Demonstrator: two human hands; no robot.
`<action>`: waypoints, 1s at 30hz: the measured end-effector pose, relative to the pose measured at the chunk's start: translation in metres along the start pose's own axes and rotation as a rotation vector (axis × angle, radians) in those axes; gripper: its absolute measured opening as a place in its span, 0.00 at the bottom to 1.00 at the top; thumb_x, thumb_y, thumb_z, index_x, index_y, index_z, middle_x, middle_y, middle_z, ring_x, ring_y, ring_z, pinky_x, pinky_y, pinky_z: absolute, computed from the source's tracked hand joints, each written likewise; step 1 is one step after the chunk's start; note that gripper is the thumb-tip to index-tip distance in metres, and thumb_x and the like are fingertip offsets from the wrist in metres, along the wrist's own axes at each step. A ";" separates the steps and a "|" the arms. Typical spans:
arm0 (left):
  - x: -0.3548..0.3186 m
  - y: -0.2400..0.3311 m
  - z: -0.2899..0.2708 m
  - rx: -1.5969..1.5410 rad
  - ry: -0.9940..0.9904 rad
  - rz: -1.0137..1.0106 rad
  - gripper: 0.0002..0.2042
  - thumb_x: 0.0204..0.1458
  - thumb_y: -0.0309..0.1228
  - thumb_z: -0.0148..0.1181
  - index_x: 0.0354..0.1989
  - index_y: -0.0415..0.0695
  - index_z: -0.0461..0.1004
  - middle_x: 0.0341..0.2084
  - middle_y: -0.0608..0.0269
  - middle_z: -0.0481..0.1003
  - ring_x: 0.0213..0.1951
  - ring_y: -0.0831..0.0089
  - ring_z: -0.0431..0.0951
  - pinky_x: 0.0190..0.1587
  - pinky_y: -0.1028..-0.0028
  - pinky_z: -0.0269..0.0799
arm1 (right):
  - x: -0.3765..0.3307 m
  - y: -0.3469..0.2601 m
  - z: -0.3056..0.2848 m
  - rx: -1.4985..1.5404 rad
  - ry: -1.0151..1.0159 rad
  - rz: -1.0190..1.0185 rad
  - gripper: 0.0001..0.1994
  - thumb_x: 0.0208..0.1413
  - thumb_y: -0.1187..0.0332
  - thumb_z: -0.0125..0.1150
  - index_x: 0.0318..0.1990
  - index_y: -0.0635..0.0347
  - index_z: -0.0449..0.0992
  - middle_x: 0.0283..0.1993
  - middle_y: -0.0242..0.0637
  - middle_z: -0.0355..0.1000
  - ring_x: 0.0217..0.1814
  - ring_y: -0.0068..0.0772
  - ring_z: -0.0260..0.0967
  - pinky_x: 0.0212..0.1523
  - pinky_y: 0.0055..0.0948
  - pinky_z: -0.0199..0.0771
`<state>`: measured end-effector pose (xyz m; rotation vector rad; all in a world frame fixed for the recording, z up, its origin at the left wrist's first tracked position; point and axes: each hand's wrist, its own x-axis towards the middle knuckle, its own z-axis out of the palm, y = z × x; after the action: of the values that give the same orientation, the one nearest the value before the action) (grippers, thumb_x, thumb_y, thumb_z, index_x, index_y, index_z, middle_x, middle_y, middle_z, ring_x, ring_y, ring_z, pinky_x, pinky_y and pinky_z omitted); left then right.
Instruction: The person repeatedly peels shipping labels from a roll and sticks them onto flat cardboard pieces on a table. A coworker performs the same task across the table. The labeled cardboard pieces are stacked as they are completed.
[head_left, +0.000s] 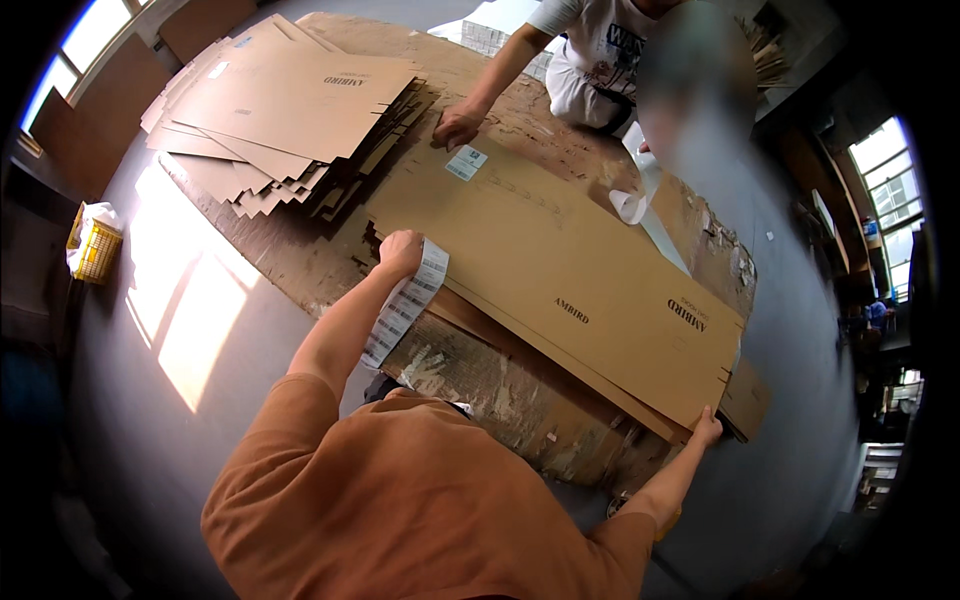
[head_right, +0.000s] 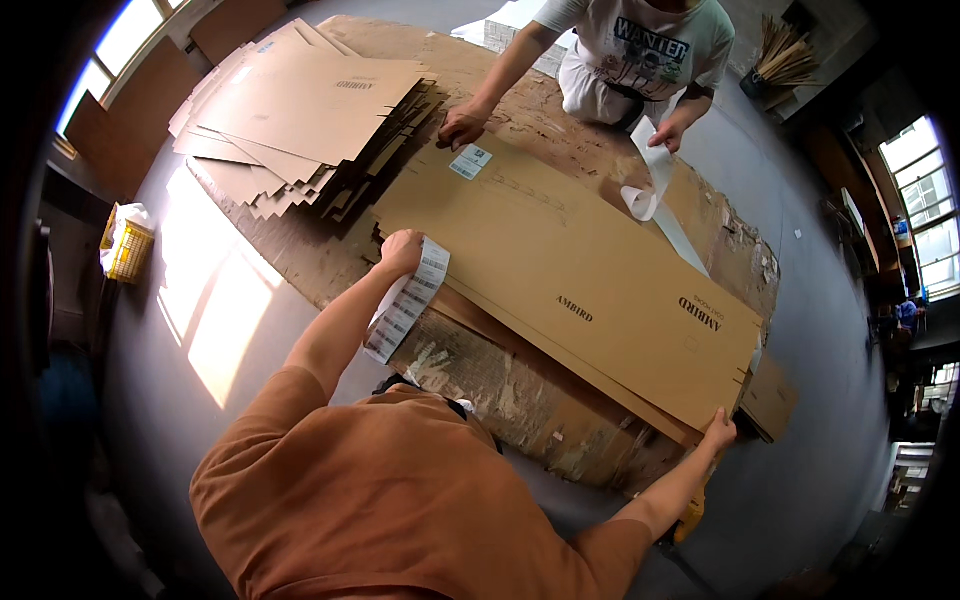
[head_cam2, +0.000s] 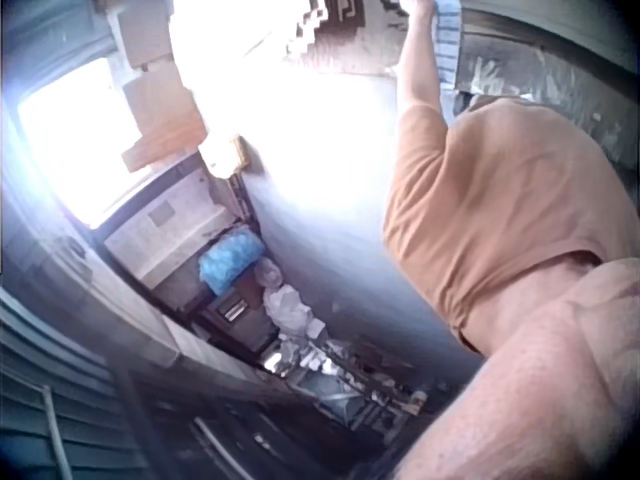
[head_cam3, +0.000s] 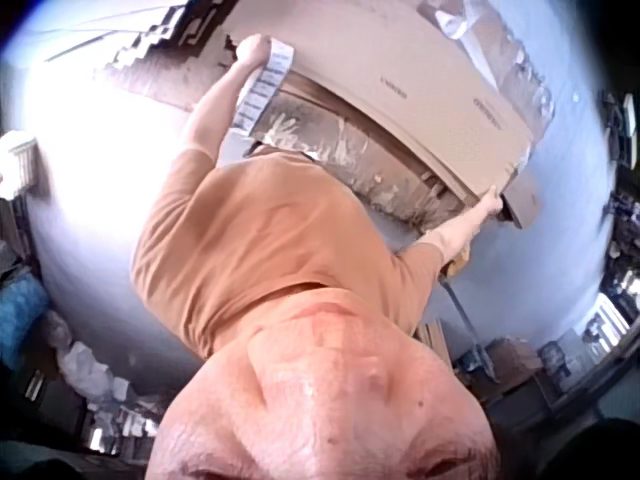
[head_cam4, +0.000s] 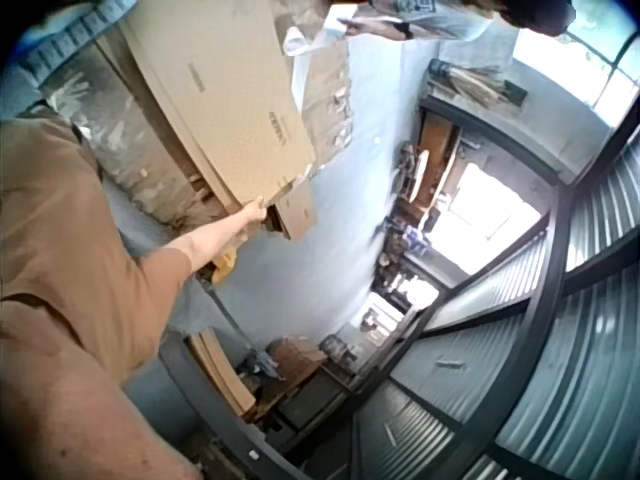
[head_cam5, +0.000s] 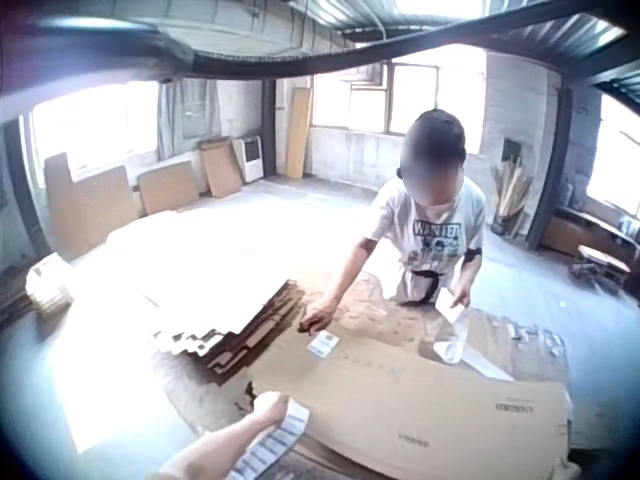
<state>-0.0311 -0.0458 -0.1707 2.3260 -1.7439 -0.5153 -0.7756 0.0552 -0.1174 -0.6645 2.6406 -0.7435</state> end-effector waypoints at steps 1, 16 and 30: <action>-0.002 -0.003 0.003 -0.112 0.013 0.011 0.09 0.48 0.30 0.52 0.32 0.42 0.77 0.31 0.47 0.77 0.37 0.52 0.77 0.37 0.59 0.72 | 0.008 0.004 -0.009 0.179 -0.059 0.003 0.26 0.57 0.51 0.56 0.52 0.65 0.70 0.56 0.46 0.67 0.53 0.45 0.67 0.51 0.45 0.69; -0.068 0.022 -0.024 -1.230 -0.512 -0.103 0.21 0.59 0.46 0.51 0.40 0.37 0.77 0.30 0.62 0.77 0.29 0.77 0.73 0.32 0.71 0.70 | -0.084 0.028 -0.174 0.320 -0.181 -0.058 0.16 0.60 0.60 0.54 0.50 0.60 0.69 0.37 0.33 0.72 0.34 0.24 0.69 0.25 0.26 0.66; -0.049 -0.099 -0.295 -1.532 0.413 0.173 0.10 0.58 0.30 0.52 0.43 0.38 0.75 0.31 0.64 0.77 0.31 0.79 0.76 0.36 0.79 0.73 | -0.251 -0.059 0.082 0.914 -1.036 -0.044 0.18 0.57 0.66 0.57 0.54 0.61 0.66 0.54 0.35 0.68 0.53 0.33 0.65 0.43 0.32 0.69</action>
<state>0.1577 0.0136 0.0744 1.0345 -0.7371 -0.8221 -0.5102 0.1057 -0.1085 -0.5785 1.1814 -1.0922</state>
